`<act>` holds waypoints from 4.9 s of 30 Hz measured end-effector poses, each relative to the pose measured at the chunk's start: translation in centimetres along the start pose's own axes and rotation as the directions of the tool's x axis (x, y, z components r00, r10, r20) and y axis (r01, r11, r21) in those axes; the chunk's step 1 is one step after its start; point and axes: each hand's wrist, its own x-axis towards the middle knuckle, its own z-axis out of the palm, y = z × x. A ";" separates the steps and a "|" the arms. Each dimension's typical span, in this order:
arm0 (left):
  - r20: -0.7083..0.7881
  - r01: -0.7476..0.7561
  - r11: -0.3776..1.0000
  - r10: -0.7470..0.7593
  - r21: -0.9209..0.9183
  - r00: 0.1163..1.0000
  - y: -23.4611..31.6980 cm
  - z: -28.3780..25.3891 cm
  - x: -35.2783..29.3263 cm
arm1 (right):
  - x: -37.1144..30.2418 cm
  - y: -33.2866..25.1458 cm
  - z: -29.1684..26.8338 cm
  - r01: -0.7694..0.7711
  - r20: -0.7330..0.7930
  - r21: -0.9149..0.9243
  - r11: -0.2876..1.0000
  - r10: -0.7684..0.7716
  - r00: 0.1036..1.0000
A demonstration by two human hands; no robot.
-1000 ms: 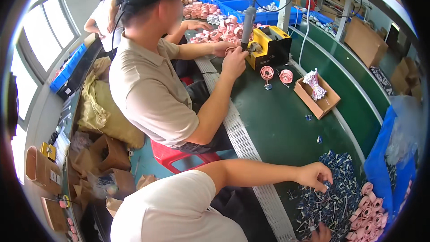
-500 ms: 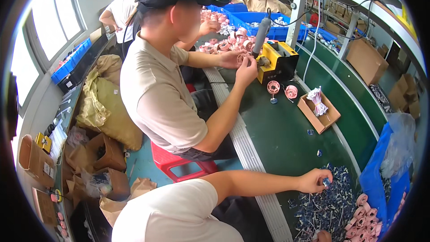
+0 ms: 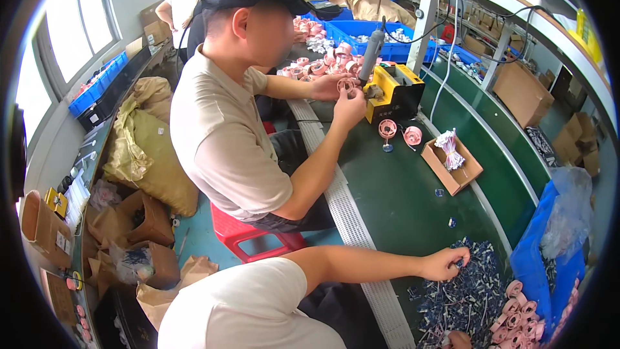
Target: Assembling electronic circuit boards into plastic housings on a production line.
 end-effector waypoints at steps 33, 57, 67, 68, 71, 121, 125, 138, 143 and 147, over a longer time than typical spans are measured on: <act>0.040 0.255 0.956 -0.252 -0.145 0.967 0.9 -0.3 0.9 | 2.5 -14.3 2.4 -0.211 -0.217 0.824 -0.526 -0.638 0.739; 0.116 0.386 0.913 -0.372 -0.132 0.921 2.4 0.4 0.3 | -1.4 0.9 3.3 -0.102 -0.623 0.421 0.901 0.369 0.690; 0.342 0.198 0.979 -0.170 -0.049 0.924 3.6 2.3 -1.2 | 4.4 -1.0 2.7 0.147 -0.647 0.389 0.909 0.156 0.746; 0.347 0.204 0.979 -0.195 0.009 0.917 3.6 2.3 -1.3 | 4.7 -1.3 2.9 0.185 -0.650 0.417 0.890 0.151 0.744; 0.341 0.207 0.978 -0.203 0.025 0.918 3.8 2.3 -1.3 | 4.9 -1.0 4.1 0.235 -0.647 0.558 0.796 0.239 0.724; 0.275 0.260 0.965 -0.254 0.014 0.927 3.4 2.9 -2.1 | 4.7 -3.9 5.9 0.091 -0.575 0.348 0.933 0.136 0.807; 0.333 0.310 0.950 -0.284 -0.028 0.899 3.6 2.4 -2.0 | 4.5 -3.7 5.9 0.151 -0.542 0.456 0.877 0.139 0.829; 0.322 0.228 0.950 -0.153 -0.212 0.934 3.8 3.4 -2.2 | 3.5 -1.6 7.6 0.173 -0.440 0.787 0.592 0.343 0.830; 0.190 0.021 0.977 -0.062 0.214 0.980 5.5 0.9 -0.9 | 4.9 -1.2 8.3 0.110 -0.478 0.760 0.641 0.436 0.763; -0.642 -0.003 0.939 0.237 0.344 0.729 5.6 -8.1 4.6 | 3.9 0.6 8.1 0.140 -0.582 0.675 0.724 0.406 0.704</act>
